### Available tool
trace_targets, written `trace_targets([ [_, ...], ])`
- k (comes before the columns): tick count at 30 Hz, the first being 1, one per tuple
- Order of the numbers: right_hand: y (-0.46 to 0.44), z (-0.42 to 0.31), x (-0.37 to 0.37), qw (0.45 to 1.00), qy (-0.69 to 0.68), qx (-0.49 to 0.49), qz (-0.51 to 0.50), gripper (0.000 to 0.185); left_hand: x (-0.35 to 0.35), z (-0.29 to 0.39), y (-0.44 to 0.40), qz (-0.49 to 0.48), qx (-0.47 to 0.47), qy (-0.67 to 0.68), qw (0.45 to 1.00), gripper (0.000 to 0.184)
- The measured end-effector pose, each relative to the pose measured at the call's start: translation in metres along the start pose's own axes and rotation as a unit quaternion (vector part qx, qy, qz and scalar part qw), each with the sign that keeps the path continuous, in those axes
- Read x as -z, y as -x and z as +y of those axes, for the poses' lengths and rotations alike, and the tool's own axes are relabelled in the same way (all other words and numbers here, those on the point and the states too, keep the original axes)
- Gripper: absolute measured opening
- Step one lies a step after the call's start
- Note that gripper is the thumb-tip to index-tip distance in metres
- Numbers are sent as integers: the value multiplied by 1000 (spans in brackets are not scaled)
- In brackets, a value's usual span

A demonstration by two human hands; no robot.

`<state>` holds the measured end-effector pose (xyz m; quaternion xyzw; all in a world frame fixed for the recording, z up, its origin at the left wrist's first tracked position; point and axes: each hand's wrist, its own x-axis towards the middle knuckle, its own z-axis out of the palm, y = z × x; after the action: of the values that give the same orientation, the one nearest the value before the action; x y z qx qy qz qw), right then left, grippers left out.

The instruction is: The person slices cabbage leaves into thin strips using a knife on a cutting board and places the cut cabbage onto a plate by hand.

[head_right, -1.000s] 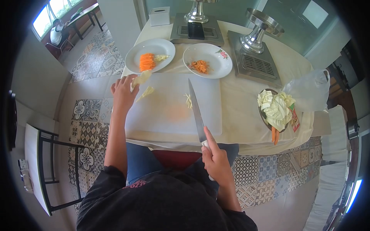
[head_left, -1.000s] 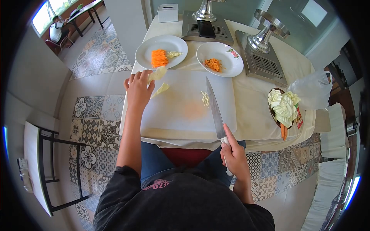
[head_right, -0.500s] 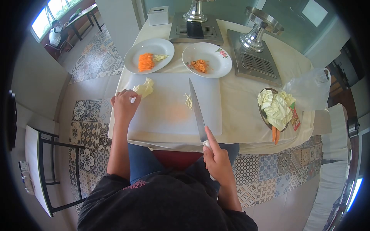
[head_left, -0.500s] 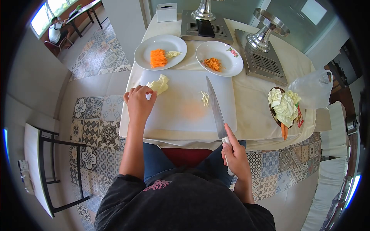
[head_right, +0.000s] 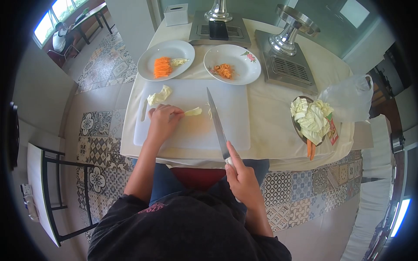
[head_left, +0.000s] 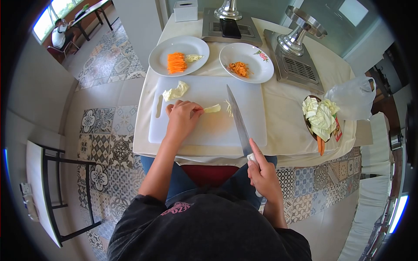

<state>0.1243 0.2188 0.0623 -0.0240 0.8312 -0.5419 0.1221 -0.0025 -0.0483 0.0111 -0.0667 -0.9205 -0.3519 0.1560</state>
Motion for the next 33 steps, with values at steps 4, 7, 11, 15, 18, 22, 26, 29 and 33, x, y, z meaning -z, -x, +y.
trace_targets([
  [4, 0, -4, -5, 1000, 12, 14, -18, 61, -3, -3, 3, 58, 16, -2, 998, 6],
  [7, -3, -12, -11, 998, 37, 30, -38, 61, 3, -8, 7, 59, 36, -6, 998, 12],
  [11, -10, -19, -24, 991, 91, 94, -33, 61, -2, -2, 13, 55, 5, -7, 998, 15],
  [15, -16, -17, -36, 986, 141, 84, -35, 64, -11, 11, 13, 66, -2, -20, 998, 18],
  [18, -19, -13, -40, 982, 168, 85, -29, 65, -15, 12, 14, 60, 4, -31, 998, 17],
  [22, -20, -16, -41, 982, 173, 73, -33, 65, -17, 11, 14, 64, 10, -47, 997, 14],
  [26, -20, -17, -41, 982, 174, 69, -39, 65, -19, 14, 11, 70, 24, -59, 996, 11],
  [29, -14, -20, -36, 982, 170, 65, -48, 65, -20, 17, 10, 75, 27, -77, 994, 10],
  [33, -3, -28, -32, 982, 176, 43, -57, 63, -20, 18, 10, 74, 36, -69, 994, 9],
])
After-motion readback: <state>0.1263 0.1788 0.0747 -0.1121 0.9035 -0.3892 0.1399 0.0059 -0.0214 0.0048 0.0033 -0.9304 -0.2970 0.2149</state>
